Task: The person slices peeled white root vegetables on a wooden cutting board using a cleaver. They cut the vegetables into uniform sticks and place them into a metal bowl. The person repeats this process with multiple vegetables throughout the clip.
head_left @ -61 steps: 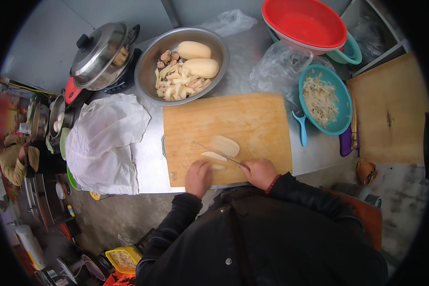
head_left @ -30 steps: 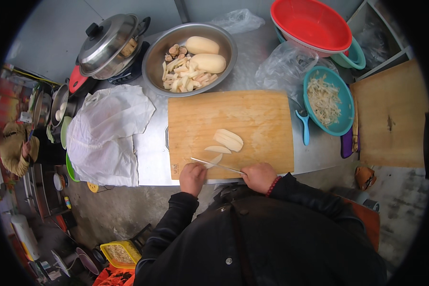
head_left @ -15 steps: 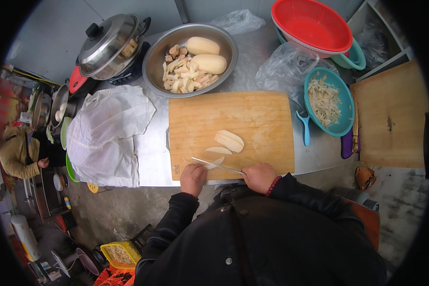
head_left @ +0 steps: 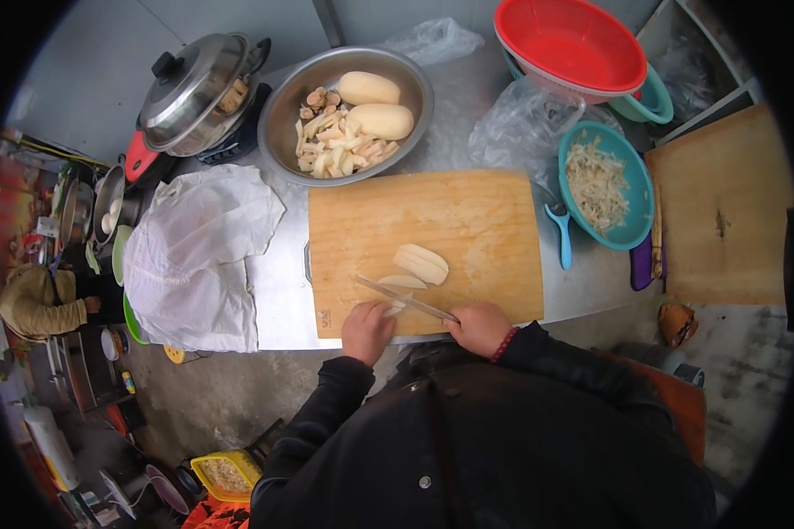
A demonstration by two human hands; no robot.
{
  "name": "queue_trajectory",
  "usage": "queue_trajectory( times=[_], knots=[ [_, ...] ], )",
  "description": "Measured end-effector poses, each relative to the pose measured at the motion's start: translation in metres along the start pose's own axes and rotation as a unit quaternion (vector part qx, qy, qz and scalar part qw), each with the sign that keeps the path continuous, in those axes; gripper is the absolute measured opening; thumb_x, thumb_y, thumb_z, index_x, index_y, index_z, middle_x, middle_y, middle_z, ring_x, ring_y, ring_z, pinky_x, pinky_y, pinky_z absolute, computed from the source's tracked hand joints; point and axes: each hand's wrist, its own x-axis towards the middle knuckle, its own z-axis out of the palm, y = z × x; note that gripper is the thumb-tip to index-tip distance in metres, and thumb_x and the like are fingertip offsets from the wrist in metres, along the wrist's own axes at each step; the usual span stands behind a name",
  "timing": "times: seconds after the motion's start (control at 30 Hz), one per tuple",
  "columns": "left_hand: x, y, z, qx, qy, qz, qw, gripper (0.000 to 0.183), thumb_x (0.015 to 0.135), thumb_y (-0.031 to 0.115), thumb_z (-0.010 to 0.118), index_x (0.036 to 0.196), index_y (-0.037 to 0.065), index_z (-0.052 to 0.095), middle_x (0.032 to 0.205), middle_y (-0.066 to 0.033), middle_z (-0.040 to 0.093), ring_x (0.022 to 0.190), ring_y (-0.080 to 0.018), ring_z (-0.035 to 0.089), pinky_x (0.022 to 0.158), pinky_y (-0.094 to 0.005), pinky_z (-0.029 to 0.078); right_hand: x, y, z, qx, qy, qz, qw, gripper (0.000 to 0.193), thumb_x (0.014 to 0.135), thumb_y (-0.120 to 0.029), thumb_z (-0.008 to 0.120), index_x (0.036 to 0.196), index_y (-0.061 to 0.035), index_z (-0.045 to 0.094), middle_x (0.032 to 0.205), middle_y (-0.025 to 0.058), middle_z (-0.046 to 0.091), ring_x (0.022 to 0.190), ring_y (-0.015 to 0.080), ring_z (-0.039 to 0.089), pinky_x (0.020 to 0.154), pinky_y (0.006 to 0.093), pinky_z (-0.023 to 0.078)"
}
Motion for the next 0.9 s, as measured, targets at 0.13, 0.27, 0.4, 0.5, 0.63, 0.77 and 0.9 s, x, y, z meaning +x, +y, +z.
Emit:
queue_trajectory(
  times=[0.13,0.27,0.4,0.5,0.63,0.77,0.9],
  knots=[
    [0.006,0.003,0.002,0.01,-0.021,-0.014,1.0,0.028,0.074,0.01,0.075,0.102,0.008,0.067,0.099,-0.0121,0.068,0.096,-0.0338,0.064,0.08,-0.0428,0.053,-0.002,0.007,-0.004,0.054,0.07,0.057,0.994,0.027,0.093,-0.031,0.059,0.083,-0.0083,0.07,0.073,0.0173,0.067,0.07,0.0403,0.065,0.065,0.0526,0.05],
    [0.013,0.008,0.008,0.035,-0.006,0.027,0.999,0.032,0.076,0.015,0.075,0.106,0.008,0.066,0.102,-0.0118,0.066,0.096,-0.0333,0.063,0.081,-0.0431,0.052,-0.005,0.011,-0.005,0.046,0.095,0.055,0.993,0.027,0.092,-0.031,0.06,0.082,-0.0077,0.07,0.071,0.0175,0.065,0.068,0.0406,0.064,0.064,0.0526,0.05],
    [0.02,0.008,0.022,0.05,-0.046,0.029,0.997,0.032,0.081,0.018,0.075,0.109,0.008,0.065,0.105,-0.012,0.065,0.097,-0.0335,0.062,0.081,-0.0435,0.052,-0.007,0.014,-0.007,0.033,0.088,0.062,0.994,0.026,0.092,-0.03,0.061,0.082,-0.0074,0.07,0.071,0.018,0.065,0.069,0.0406,0.064,0.064,0.0528,0.05],
    [0.019,-0.006,0.021,0.043,-0.07,0.04,0.996,0.029,0.083,0.018,0.074,0.109,0.008,0.065,0.104,-0.0126,0.065,0.097,-0.0339,0.062,0.081,-0.0434,0.052,-0.008,0.014,-0.008,0.027,0.079,0.069,0.994,0.026,0.092,-0.03,0.061,0.081,-0.0072,0.069,0.072,0.0181,0.066,0.07,0.0406,0.064,0.065,0.053,0.05],
    [0.019,-0.035,0.002,0.066,-0.046,0.04,0.996,0.028,0.083,0.018,0.074,0.108,0.007,0.066,0.103,-0.013,0.066,0.097,-0.0338,0.062,0.081,-0.0432,0.052,-0.01,0.016,-0.01,0.024,0.069,0.073,0.995,0.026,0.092,-0.029,0.06,0.081,-0.0068,0.068,0.072,0.018,0.066,0.072,0.0408,0.064,0.067,0.0534,0.05],
    [0.031,-0.054,-0.021,0.104,-0.035,0.023,0.994,0.03,0.081,0.018,0.077,0.107,0.006,0.067,0.104,-0.0135,0.066,0.097,-0.034,0.062,0.082,-0.0432,0.053,-0.011,0.016,-0.01,0.024,0.063,0.076,0.995,0.026,0.092,-0.028,0.06,0.081,-0.0064,0.068,0.073,0.0185,0.066,0.073,0.041,0.064,0.068,0.0539,0.05],
    [0.045,-0.046,-0.024,0.105,-0.018,0.053,0.993,0.034,0.077,0.02,0.08,0.106,0.008,0.067,0.107,-0.0132,0.066,0.1,-0.0336,0.062,0.085,-0.0444,0.05,-0.011,0.015,-0.01,0.01,0.057,0.072,0.996,0.027,0.092,-0.028,0.059,0.08,-0.006,0.068,0.074,0.019,0.066,0.074,0.0415,0.064,0.068,0.0541,0.05]
  ],
)
